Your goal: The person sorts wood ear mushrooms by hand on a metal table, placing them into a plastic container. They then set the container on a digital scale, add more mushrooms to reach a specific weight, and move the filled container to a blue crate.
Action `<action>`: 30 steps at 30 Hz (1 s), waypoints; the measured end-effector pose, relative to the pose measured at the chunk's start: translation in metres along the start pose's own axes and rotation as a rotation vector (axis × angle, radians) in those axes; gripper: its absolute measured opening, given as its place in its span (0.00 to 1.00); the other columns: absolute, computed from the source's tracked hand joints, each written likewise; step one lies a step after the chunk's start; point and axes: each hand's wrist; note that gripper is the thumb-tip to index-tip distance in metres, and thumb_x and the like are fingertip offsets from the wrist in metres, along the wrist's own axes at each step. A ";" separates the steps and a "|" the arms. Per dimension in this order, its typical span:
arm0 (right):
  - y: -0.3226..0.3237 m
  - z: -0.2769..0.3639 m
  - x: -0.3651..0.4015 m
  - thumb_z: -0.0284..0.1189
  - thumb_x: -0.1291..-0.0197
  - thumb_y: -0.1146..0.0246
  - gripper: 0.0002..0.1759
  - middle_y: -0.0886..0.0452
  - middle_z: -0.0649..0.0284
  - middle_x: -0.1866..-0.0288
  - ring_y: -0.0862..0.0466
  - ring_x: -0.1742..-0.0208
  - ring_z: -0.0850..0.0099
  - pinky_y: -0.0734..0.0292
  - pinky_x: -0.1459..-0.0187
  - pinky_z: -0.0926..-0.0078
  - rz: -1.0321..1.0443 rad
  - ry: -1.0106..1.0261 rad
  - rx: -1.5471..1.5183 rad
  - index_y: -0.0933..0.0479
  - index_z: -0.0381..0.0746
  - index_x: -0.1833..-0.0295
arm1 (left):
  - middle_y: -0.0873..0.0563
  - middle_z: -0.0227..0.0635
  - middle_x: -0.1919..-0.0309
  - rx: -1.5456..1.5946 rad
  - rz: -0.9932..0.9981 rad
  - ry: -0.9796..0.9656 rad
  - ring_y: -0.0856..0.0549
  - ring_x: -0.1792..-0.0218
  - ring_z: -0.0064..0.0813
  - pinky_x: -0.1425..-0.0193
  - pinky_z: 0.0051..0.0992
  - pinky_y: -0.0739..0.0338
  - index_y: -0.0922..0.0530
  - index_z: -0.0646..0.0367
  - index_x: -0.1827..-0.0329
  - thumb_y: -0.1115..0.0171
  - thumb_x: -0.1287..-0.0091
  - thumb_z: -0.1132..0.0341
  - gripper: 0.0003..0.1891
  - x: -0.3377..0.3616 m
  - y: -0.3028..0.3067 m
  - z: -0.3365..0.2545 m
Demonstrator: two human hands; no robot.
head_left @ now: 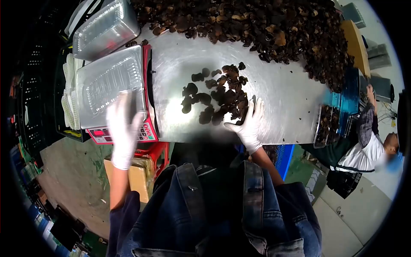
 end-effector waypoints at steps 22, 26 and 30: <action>0.004 0.008 -0.120 0.22 0.69 0.28 0.39 0.23 0.49 0.40 0.25 0.39 0.46 0.30 0.36 0.55 0.106 0.307 -0.542 0.25 0.36 0.41 | 0.27 0.46 0.40 0.524 0.398 -0.436 0.26 0.38 0.49 0.34 0.40 0.28 0.35 0.58 0.27 0.25 0.52 0.66 0.45 -0.088 -0.214 -0.127; -0.004 0.002 -0.119 0.07 0.58 0.45 0.33 0.23 0.58 0.51 0.19 0.55 0.69 0.21 0.53 0.77 0.083 0.179 -0.800 0.25 0.35 0.40 | 0.22 0.42 0.50 0.682 0.273 -0.329 0.21 0.47 0.45 0.42 0.37 0.22 0.24 0.57 0.41 0.27 0.50 0.68 0.29 -0.100 -0.210 -0.154; 0.009 0.041 -0.120 0.03 0.50 0.51 0.32 0.26 0.62 0.49 0.18 0.55 0.73 0.18 0.63 0.74 -0.040 -0.021 -1.040 0.28 0.35 0.38 | 0.20 0.39 0.54 0.711 0.158 -0.232 0.18 0.51 0.42 0.48 0.34 0.19 0.21 0.56 0.49 0.33 0.46 0.72 0.19 -0.104 -0.210 -0.146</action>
Point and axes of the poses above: each hand's wrist, its own x-axis away from the middle knuckle, its own y-axis out of the back of the hand, z = x × y
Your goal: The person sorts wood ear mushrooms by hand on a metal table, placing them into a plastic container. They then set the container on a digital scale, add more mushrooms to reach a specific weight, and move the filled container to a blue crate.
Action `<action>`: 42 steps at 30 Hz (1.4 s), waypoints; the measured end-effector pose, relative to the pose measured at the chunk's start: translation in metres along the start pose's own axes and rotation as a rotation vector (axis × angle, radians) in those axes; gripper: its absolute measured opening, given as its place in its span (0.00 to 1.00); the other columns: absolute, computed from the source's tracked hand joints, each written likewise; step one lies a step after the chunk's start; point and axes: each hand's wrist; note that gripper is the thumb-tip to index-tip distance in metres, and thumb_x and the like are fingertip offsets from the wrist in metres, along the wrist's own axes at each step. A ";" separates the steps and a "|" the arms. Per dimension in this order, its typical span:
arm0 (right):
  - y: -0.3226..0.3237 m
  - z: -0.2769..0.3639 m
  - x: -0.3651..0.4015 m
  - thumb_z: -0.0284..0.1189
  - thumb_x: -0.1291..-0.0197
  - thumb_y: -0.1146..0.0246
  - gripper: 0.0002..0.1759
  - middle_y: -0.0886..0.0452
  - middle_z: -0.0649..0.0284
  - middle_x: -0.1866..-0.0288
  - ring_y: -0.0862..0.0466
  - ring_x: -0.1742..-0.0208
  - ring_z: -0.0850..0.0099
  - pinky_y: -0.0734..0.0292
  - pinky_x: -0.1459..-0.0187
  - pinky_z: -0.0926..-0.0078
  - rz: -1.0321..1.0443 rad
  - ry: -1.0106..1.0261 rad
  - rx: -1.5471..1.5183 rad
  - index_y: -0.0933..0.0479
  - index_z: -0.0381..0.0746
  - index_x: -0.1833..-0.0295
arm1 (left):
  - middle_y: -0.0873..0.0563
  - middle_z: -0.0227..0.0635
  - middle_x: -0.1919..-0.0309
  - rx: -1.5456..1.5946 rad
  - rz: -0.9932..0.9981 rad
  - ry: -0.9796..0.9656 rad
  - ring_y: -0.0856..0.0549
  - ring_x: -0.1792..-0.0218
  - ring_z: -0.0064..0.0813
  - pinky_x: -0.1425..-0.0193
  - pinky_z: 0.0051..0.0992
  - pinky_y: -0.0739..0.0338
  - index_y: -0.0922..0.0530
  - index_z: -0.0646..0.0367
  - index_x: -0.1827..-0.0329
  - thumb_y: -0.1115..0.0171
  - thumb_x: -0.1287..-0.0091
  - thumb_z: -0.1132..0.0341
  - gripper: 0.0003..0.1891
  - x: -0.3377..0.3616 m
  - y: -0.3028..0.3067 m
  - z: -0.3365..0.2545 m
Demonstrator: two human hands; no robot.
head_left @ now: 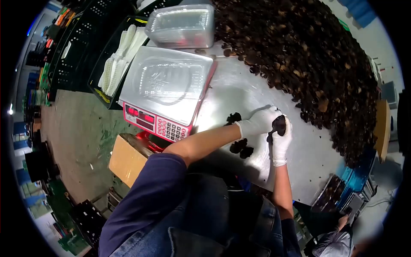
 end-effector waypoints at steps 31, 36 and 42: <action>-0.226 0.137 -0.080 0.31 0.41 0.31 0.27 0.21 0.51 0.37 0.23 0.37 0.56 0.31 0.35 0.61 0.591 0.634 0.209 0.24 0.37 0.36 | 0.37 0.53 0.26 -0.676 -0.295 0.568 0.38 0.26 0.55 0.24 0.48 0.42 0.44 0.62 0.22 0.18 0.57 0.58 0.58 0.165 0.331 0.027; -0.095 0.103 -0.058 0.34 0.35 0.34 0.22 0.21 0.50 0.39 0.21 0.39 0.58 0.28 0.36 0.66 0.305 0.085 0.091 0.22 0.35 0.39 | 0.29 0.50 0.32 -0.312 -0.340 0.275 0.32 0.28 0.50 0.25 0.41 0.36 0.33 0.61 0.27 0.23 0.52 0.69 0.45 0.145 0.246 -0.047; -0.013 0.032 0.069 0.57 0.64 0.21 0.63 0.42 0.45 0.22 0.43 0.23 0.42 0.48 0.26 0.42 0.475 0.250 0.952 0.40 0.38 0.24 | 0.40 0.54 0.25 -0.226 0.018 0.247 0.42 0.23 0.56 0.24 0.48 0.44 0.40 0.62 0.24 0.28 0.45 0.63 0.45 0.131 0.092 -0.011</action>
Point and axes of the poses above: each hand's wrist, its own x-axis away from the middle knuckle, its own y-axis out of the back of the hand, z = x × y
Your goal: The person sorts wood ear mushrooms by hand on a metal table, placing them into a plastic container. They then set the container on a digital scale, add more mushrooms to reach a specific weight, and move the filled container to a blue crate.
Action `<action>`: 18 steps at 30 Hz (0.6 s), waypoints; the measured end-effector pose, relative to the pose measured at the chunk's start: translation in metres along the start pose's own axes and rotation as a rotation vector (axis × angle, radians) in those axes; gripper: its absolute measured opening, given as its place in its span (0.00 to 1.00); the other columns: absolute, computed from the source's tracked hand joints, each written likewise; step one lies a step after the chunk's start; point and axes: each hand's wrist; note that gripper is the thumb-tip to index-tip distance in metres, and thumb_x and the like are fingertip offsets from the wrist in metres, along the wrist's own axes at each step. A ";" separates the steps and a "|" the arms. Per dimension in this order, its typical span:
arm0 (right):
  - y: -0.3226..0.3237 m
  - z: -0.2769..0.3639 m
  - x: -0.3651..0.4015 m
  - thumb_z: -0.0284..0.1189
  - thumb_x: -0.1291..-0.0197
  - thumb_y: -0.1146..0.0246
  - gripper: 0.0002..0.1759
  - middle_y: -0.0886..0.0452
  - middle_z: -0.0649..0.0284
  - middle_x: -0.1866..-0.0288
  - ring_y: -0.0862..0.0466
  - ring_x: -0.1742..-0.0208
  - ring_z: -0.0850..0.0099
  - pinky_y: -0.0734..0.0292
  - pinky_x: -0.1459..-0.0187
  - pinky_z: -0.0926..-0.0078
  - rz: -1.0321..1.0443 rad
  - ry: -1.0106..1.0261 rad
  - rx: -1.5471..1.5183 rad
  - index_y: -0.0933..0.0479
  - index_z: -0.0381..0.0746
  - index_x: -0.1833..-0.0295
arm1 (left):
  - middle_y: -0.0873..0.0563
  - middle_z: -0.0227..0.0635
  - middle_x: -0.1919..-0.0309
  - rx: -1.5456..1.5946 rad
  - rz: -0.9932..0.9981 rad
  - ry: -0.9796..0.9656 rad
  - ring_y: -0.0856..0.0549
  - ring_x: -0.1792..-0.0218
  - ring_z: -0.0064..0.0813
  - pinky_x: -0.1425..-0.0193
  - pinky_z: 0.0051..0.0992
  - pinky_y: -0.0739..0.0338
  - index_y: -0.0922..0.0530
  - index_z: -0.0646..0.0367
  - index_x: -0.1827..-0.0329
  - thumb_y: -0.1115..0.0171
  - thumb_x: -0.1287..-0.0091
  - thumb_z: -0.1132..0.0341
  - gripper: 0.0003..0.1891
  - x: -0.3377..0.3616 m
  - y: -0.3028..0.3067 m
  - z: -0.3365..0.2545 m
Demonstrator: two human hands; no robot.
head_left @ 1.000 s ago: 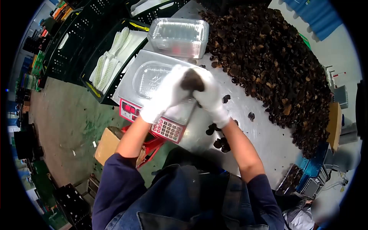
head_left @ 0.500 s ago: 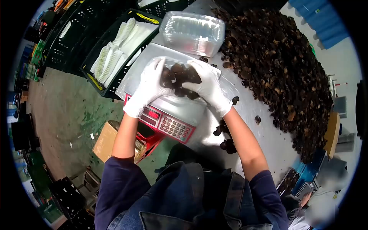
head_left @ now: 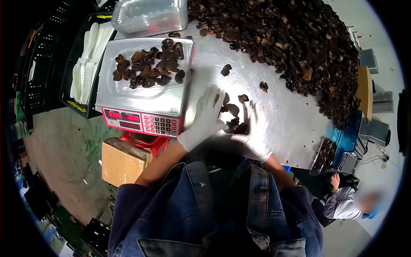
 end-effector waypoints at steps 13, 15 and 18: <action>-0.046 -0.001 -0.052 0.48 0.60 0.21 0.58 0.40 0.46 0.24 0.43 0.23 0.45 0.49 0.25 0.44 -0.073 0.037 -0.010 0.39 0.40 0.24 | 0.25 0.43 0.38 -0.116 -0.080 -0.089 0.30 0.35 0.53 0.33 0.47 0.33 0.23 0.60 0.40 0.39 0.34 0.63 0.20 -0.089 -0.045 0.030; -0.050 0.003 -0.040 0.41 0.56 0.24 0.49 0.35 0.50 0.27 0.38 0.26 0.49 0.41 0.28 0.50 -0.113 0.072 -0.106 0.34 0.40 0.27 | 0.23 0.45 0.41 -0.103 -0.054 -0.102 0.27 0.37 0.52 0.35 0.46 0.31 0.23 0.58 0.40 0.39 0.36 0.65 0.21 -0.058 -0.050 0.032; -0.061 0.004 -0.036 0.23 0.61 0.29 0.39 0.28 0.50 0.35 0.29 0.35 0.50 0.31 0.34 0.57 -0.219 0.076 -0.161 0.26 0.37 0.36 | 0.23 0.48 0.42 -0.071 -0.262 -0.097 0.26 0.37 0.50 0.34 0.46 0.29 0.22 0.62 0.41 0.39 0.42 0.68 0.23 -0.022 -0.067 0.022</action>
Point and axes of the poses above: each hand's wrist, its own x-axis away from the middle knuckle, its own y-axis out of the back of the hand, z = x × y
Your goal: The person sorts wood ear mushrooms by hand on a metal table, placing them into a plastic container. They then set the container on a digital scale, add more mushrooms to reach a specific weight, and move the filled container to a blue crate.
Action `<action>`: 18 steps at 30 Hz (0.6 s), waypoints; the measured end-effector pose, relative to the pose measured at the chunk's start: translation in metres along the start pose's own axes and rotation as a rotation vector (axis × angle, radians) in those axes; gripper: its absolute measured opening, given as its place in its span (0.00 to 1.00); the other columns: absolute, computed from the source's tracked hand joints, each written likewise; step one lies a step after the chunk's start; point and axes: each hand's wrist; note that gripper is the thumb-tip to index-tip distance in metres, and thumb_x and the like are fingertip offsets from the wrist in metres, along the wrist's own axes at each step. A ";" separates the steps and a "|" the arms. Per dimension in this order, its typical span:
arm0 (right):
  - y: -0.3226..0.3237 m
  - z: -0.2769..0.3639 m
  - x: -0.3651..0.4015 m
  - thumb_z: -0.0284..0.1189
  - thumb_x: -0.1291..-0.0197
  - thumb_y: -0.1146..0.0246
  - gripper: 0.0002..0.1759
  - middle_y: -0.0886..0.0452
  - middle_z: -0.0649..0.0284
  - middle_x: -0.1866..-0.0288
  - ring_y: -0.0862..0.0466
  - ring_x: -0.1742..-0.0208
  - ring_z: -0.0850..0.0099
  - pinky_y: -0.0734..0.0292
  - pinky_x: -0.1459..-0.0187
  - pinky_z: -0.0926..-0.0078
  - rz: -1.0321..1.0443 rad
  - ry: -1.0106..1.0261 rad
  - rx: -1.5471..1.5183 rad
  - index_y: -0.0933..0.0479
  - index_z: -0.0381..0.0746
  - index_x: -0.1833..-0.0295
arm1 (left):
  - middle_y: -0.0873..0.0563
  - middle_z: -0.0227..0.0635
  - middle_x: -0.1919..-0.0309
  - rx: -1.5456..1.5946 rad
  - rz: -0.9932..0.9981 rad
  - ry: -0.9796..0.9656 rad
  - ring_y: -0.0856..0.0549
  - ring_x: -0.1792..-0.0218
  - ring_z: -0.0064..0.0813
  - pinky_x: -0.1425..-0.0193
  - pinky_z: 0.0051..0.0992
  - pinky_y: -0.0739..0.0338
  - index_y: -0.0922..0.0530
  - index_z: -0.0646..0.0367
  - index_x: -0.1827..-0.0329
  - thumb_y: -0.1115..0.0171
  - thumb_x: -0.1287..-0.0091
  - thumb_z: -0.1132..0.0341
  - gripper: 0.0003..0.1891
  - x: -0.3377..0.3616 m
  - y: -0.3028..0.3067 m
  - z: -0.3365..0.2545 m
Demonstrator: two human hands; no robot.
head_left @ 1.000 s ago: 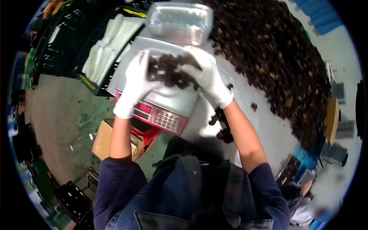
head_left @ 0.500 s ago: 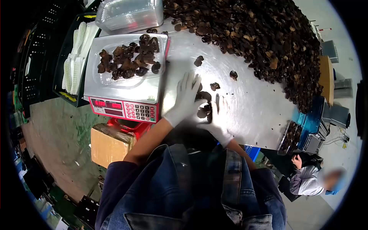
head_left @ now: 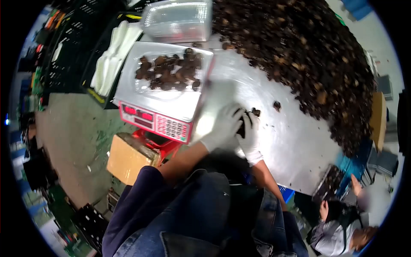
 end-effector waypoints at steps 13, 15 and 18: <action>0.041 0.053 -0.105 0.17 0.52 0.31 0.19 0.19 0.57 0.52 0.17 0.52 0.63 0.21 0.50 0.72 -0.156 0.007 -0.293 0.20 0.36 0.51 | 0.18 0.38 0.64 -0.229 -0.437 -0.126 0.17 0.64 0.40 0.60 0.34 0.21 0.19 0.55 0.59 0.40 0.33 0.65 0.06 -0.080 0.096 -0.032; 0.056 0.116 -0.138 0.14 0.54 0.33 0.21 0.19 0.56 0.51 0.17 0.51 0.59 0.21 0.49 0.71 -0.099 0.125 -0.430 0.20 0.36 0.51 | 0.17 0.41 0.62 0.513 -0.382 0.389 0.16 0.63 0.41 0.58 0.33 0.20 0.18 0.58 0.55 0.39 0.34 0.68 0.08 -0.082 0.138 -0.027; 0.033 0.175 -0.187 0.20 0.56 0.36 0.22 0.19 0.55 0.53 0.18 0.48 0.56 0.22 0.46 0.66 0.012 0.377 -0.541 0.19 0.41 0.50 | 0.16 0.43 0.62 0.138 -0.572 0.391 0.15 0.60 0.44 0.54 0.36 0.20 0.17 0.59 0.55 0.39 0.33 0.69 0.08 -0.075 0.202 0.015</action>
Point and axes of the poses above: each hand's wrist, its own x-axis away from the middle knuckle, its own y-axis out of the back of the hand, z = x × y
